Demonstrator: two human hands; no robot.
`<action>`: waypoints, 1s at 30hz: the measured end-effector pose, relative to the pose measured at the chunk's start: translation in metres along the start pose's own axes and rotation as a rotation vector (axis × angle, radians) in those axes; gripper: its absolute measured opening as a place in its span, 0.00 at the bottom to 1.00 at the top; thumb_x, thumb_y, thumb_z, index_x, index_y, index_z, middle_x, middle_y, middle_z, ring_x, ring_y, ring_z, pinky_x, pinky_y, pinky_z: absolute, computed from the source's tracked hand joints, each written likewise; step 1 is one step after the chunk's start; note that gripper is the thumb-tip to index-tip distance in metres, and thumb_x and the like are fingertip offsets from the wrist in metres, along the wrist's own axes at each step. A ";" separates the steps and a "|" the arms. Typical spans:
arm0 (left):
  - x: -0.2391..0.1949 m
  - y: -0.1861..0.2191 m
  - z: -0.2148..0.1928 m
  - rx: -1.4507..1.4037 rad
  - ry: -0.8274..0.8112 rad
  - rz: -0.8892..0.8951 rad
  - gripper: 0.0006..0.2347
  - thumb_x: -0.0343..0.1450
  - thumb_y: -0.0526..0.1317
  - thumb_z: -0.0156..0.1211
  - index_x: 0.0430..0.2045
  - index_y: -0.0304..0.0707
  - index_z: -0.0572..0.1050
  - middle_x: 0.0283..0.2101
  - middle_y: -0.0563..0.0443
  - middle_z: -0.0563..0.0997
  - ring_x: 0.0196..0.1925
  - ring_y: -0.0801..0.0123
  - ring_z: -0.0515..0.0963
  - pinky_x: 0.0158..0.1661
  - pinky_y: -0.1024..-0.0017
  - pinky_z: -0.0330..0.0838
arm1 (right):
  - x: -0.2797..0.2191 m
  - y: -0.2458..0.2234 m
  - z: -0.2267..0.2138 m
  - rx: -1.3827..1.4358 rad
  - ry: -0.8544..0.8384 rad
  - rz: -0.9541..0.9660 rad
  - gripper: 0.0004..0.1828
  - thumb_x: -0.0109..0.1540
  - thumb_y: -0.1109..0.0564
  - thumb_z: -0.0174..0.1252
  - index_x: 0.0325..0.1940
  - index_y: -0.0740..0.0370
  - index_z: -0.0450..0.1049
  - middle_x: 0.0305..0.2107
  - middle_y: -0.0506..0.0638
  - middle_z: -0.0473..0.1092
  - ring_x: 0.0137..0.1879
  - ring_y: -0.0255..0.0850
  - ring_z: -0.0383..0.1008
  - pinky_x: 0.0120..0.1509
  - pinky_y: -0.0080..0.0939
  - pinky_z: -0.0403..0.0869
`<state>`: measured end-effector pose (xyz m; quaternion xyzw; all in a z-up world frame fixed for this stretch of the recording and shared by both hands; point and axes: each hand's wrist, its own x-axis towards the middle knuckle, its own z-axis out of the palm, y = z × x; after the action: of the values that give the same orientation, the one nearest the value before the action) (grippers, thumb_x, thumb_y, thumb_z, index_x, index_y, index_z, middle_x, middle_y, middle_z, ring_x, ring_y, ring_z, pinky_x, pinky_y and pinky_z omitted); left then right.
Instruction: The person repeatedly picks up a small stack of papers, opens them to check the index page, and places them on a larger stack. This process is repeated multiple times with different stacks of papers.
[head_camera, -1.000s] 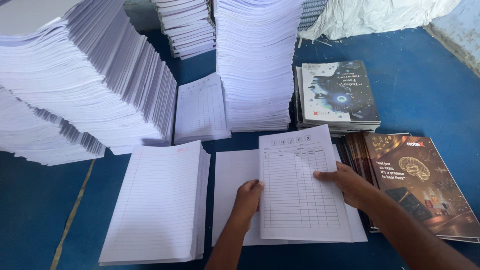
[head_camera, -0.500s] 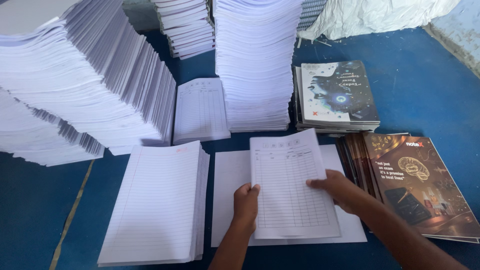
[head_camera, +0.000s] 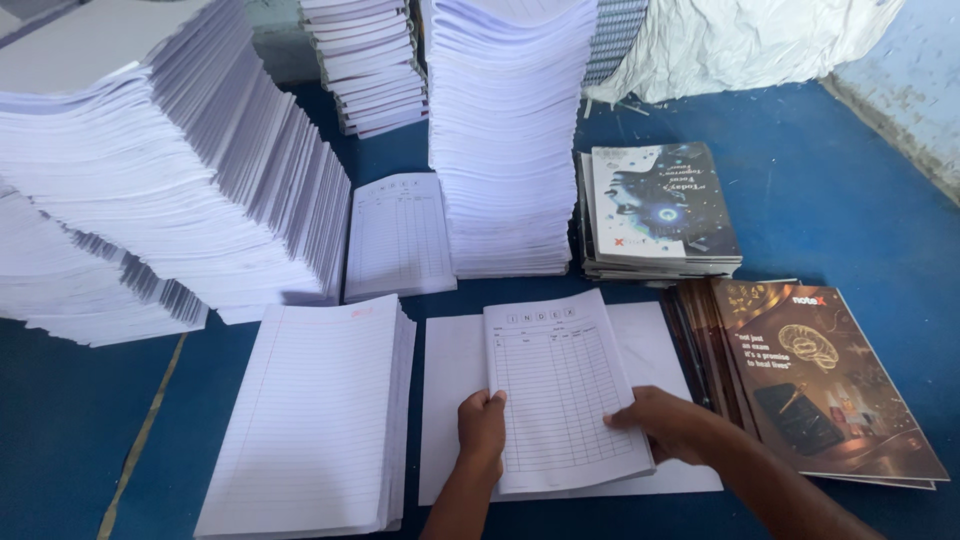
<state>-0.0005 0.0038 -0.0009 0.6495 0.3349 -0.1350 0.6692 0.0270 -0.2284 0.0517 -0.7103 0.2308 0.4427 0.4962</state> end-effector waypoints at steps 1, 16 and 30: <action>0.000 0.000 0.000 0.010 0.007 -0.011 0.15 0.77 0.39 0.46 0.52 0.26 0.74 0.46 0.34 0.82 0.47 0.58 0.84 0.50 0.69 0.78 | -0.002 0.001 -0.001 0.002 0.010 0.022 0.30 0.64 0.52 0.57 0.67 0.69 0.63 0.53 0.68 0.77 0.58 0.59 0.81 0.61 0.62 0.80; 0.007 -0.001 -0.006 -0.022 0.024 0.036 0.15 0.76 0.39 0.47 0.51 0.26 0.75 0.46 0.35 0.83 0.46 0.60 0.84 0.50 0.70 0.78 | -0.038 0.006 0.027 0.194 0.076 0.085 0.31 0.65 0.56 0.55 0.71 0.63 0.56 0.53 0.70 0.72 0.52 0.56 0.81 0.52 0.52 0.84; 0.015 -0.002 -0.012 -0.175 -0.085 -0.015 0.17 0.75 0.40 0.47 0.53 0.25 0.72 0.44 0.31 0.83 0.43 0.55 0.87 0.44 0.69 0.82 | -0.043 0.009 0.033 0.526 0.228 -0.115 0.28 0.66 0.63 0.51 0.70 0.73 0.58 0.45 0.71 0.72 0.44 0.52 0.81 0.45 0.42 0.84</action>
<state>0.0062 0.0185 -0.0110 0.5797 0.3213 -0.1376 0.7361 -0.0146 -0.2064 0.0801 -0.6143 0.3513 0.2559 0.6586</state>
